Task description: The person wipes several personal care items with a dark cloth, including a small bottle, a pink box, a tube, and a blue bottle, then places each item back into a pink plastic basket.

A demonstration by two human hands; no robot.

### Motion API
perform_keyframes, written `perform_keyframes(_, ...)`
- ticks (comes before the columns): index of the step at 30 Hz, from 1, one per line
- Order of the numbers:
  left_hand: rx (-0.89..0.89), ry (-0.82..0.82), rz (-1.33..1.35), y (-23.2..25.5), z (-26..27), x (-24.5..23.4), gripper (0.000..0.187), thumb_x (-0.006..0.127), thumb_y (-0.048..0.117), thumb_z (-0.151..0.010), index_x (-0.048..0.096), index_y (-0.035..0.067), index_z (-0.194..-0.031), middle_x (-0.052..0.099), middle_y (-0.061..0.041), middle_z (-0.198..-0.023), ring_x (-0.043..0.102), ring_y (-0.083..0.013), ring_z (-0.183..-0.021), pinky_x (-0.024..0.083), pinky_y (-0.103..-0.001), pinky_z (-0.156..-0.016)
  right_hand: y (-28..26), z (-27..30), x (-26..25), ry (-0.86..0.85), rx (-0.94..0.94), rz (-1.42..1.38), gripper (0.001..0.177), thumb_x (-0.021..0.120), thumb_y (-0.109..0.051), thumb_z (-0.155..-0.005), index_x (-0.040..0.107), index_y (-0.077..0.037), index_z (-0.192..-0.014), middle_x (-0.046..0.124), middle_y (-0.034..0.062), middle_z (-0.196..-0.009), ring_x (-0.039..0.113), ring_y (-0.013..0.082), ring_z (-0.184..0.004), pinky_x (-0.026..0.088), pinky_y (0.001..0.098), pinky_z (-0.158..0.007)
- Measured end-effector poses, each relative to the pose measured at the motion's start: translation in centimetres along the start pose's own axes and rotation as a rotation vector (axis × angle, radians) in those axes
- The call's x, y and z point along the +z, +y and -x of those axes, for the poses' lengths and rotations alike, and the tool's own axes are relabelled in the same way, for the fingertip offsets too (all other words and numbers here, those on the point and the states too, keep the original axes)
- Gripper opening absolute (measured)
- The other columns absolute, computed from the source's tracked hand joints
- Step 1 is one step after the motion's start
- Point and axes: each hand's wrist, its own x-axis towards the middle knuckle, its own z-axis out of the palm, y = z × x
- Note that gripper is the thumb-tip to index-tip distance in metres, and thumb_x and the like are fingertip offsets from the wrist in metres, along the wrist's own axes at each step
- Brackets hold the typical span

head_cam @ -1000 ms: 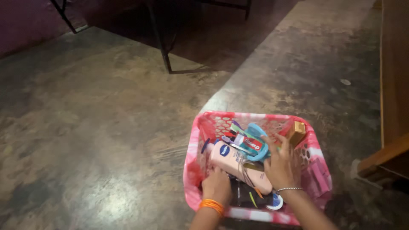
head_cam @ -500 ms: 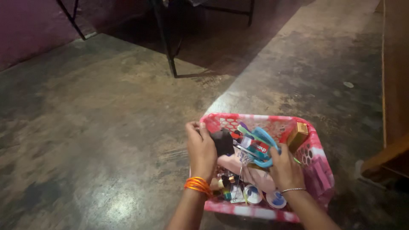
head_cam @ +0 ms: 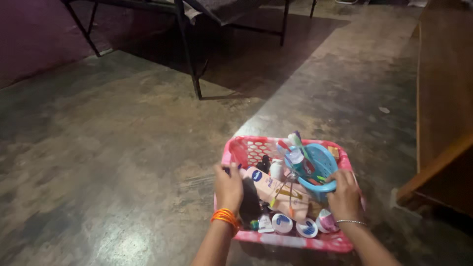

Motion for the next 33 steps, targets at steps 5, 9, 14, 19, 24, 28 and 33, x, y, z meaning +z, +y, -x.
perform_keyframes(5,-0.068,-0.095,-0.115,-1.1,0.6,0.6,0.055,0.073,0.037,-0.083,0.051,-0.001,-0.117,0.072,-0.025,-0.106,0.070,-0.0403,-0.103,0.054,-0.046,-0.090,-0.5,-1.6,-1.0,0.061,0.000,-0.049,0.028,0.068,0.009,-0.066,0.064,-0.006,-0.091,0.065,0.0179,-0.102,0.064,0.0409,-0.100,0.052,0.0493,-0.086)
perform_keyframes(9,-0.131,-0.034,-0.096,-1.5,-0.1,0.9,0.074,0.083,0.019,-0.065,0.046,-0.002,-0.125,0.064,-0.028,-0.117,0.067,-0.0404,-0.106,0.054,-0.042,-0.093,0.0,-1.7,-0.6,0.095,0.035,-0.055,0.030,0.078,0.003,-0.061,0.065,-0.006,-0.086,0.065,0.0197,-0.099,0.064,0.0428,-0.096,0.051,0.0509,-0.082)
perform_keyframes(14,-0.027,0.005,0.061,-2.6,-0.7,1.2,0.084,0.085,0.010,-0.057,0.043,0.000,-0.129,0.058,-0.026,-0.120,0.067,-0.0336,-0.104,0.057,-0.039,-0.088,1.8,-0.8,1.7,0.121,0.065,-0.012,0.022,0.075,0.005,-0.067,0.068,-0.007,-0.085,0.067,0.0179,-0.098,0.065,0.0408,-0.097,0.053,0.0492,-0.084)
perform_keyframes(19,-0.040,-0.214,0.000,-7.0,-0.2,0.6,0.036,0.066,0.009,-0.083,0.062,0.007,-0.119,0.075,-0.012,-0.111,0.073,-0.0249,-0.103,0.056,-0.036,-0.091,3.3,-0.5,4.1,0.038,0.017,-0.050,0.019,0.076,0.004,-0.067,0.068,-0.007,-0.080,0.068,0.0150,-0.099,0.067,0.0371,-0.098,0.054,0.0465,-0.085)
perform_keyframes(24,0.017,-0.132,-0.058,-10.2,-0.8,1.3,0.020,0.054,0.009,-0.100,0.067,0.008,-0.115,0.079,-0.017,-0.107,0.076,-0.0298,-0.102,0.057,-0.038,-0.089,1.9,0.0,5.1,-0.160,-0.019,-0.017,0.019,0.078,0.004,-0.070,0.071,-0.010,-0.081,0.067,0.0129,-0.116,0.067,0.0383,-0.101,0.055,0.0469,-0.080)
perform_keyframes(28,0.048,0.018,0.050,-11.0,-1.8,2.1,0.025,0.052,0.017,-0.101,0.061,0.006,-0.122,0.071,-0.021,-0.117,0.070,-0.0352,-0.107,0.053,-0.040,-0.091,-2.6,0.3,3.7,-0.151,-0.050,0.062,0.036,0.070,0.007,-0.063,0.071,-0.012,-0.093,0.062,0.0118,-0.121,0.063,0.0366,-0.109,0.052,0.0456,-0.089)
perform_keyframes(33,-0.053,0.071,0.218,-10.5,-3.0,3.4,0.043,0.062,0.021,-0.097,0.047,0.002,-0.132,0.067,-0.024,-0.118,0.069,-0.0333,-0.106,0.052,-0.038,-0.092,-6.0,0.4,1.6,0.007,-0.505,0.174,0.036,0.063,-0.004,-0.064,0.067,-0.012,-0.099,0.063,0.0122,-0.114,0.059,0.0358,-0.109,0.044,0.0479,-0.097)
